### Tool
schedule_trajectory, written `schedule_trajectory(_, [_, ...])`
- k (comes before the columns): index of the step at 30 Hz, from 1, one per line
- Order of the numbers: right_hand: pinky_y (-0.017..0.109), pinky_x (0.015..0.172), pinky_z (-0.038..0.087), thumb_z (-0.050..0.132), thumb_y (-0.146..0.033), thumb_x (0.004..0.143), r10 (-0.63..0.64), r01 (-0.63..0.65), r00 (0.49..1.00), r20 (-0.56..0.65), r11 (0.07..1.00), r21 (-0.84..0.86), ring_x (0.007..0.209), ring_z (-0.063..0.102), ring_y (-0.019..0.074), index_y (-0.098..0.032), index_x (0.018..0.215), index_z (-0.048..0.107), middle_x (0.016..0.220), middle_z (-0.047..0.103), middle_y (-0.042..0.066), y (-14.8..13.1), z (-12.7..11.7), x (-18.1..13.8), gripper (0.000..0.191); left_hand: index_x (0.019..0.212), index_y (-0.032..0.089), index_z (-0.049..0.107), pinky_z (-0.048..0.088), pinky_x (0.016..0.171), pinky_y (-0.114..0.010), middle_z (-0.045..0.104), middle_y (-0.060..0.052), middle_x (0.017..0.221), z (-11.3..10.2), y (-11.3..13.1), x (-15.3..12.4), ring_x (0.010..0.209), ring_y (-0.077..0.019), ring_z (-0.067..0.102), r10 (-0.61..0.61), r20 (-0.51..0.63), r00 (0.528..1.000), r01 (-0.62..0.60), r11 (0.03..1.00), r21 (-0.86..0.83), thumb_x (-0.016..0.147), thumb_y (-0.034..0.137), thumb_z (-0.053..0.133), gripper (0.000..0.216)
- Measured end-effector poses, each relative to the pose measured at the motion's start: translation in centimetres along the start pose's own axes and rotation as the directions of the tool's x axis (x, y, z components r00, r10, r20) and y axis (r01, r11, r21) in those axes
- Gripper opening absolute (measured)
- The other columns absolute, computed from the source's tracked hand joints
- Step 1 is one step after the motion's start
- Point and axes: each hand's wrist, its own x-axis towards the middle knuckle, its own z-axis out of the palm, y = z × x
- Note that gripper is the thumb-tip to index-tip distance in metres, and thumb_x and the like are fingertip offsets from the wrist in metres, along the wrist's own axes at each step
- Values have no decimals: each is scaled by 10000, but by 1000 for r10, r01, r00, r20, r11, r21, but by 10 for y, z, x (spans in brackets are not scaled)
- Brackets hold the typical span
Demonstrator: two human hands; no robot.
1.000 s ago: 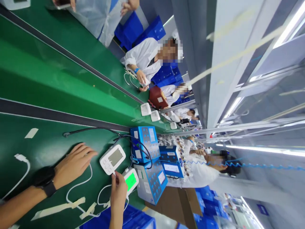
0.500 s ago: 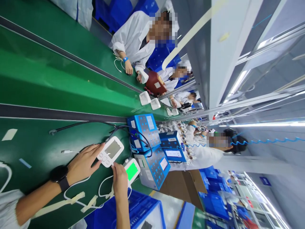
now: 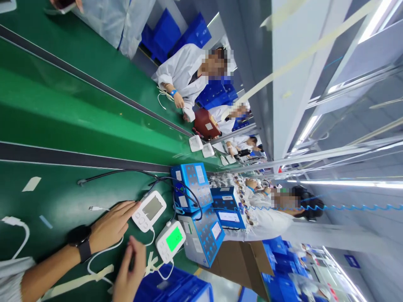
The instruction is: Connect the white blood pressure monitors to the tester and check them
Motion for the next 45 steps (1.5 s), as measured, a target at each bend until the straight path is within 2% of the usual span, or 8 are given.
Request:
schedule_trajectory(3, [333, 878, 561, 523, -260, 1061, -44, 45, 992, 121, 999, -4, 988, 709, 228, -225, 1273, 710, 1100, 731, 94, 2, 16, -27, 285, 1522, 147, 418, 477, 1162, -442, 572, -130, 1490, -5, 3, 2, 1393, -252, 515, -26, 47, 999, 26, 1000, -15, 808, -55, 388, 743])
schedule_trajectory(8, [256, 684, 544, 542, -359, 1066, 113, -115, 992, -52, 992, -45, 736, 687, 172, -158, 1332, 615, 875, 699, 36, -2, 13, -17, 341, 1506, 112, 430, 489, 1144, -469, 582, -160, 1468, -6, 11, 5, 1372, -275, 526, -42, 59, 997, 45, 997, -56, 804, -66, 408, 725])
schedule_trajectory(13, [281, 721, 539, 492, -367, 1081, 118, -110, 991, 59, 987, -113, 889, 711, 209, -152, 1278, 642, 1046, 720, 104, -10, 11, -9, 328, 1475, 96, 471, 480, 1135, -452, 601, -166, 1440, -6, 15, 9, 1361, -281, 533, -85, 62, 994, 91, 990, -107, 800, -78, 423, 698])
schedule_trajectory(18, [254, 612, 494, 504, -333, 1081, 170, -166, 985, 18, 976, -143, 684, 643, 154, -139, 1463, 488, 892, 664, 34, -14, 8, -13, 429, 1416, 82, 507, 462, 1137, -443, 619, -173, 1401, -6, 18, 13, 1329, -301, 544, -63, 56, 996, 70, 988, -134, 782, -27, 518, 644])
schedule_trajectory(27, [266, 641, 511, 537, -315, 1067, 190, -190, 982, -9, 977, -101, 743, 643, 163, -171, 1461, 490, 895, 648, 32, -18, 8, -10, 423, 1468, 106, 454, 470, 1095, -435, 612, -162, 1376, -8, 19, 15, 1277, -291, 553, -20, 62, 998, 26, 996, -83, 727, 24, 598, 760])
schedule_trajectory(30, [258, 646, 513, 537, -285, 1068, 201, -200, 980, 2, 976, -88, 771, 655, 159, -189, 1466, 491, 933, 659, 37, -19, 7, -10, 412, 1414, 212, 561, 474, 1096, -479, 576, -147, 1427, -10, 18, 13, 1331, -324, 524, 46, 87, 995, -42, 998, -47, 747, 47, 662, 695])
schedule_trajectory(34, [232, 632, 513, 524, -248, 1070, 210, -209, 978, 3, 974, -91, 730, 636, 132, -229, 1464, 503, 921, 651, 9, -22, 9, -9, 395, 1237, 205, 705, 460, 1128, -533, 539, -174, 1482, -13, 15, 10, 1384, -366, 494, 85, 97, 992, -87, 996, 11, 747, 1, 687, 531])
schedule_trajectory(45, [238, 618, 513, 529, -254, 1062, 205, -206, 978, -30, 975, -81, 714, 633, 138, -202, 1455, 512, 913, 653, 16, -20, 11, -11, 397, 1270, 221, 714, 516, 1080, -549, 553, -165, 1484, -9, 16, 9, 1376, -376, 516, 59, 43, 997, -59, 998, 1, 780, -52, 586, 575])
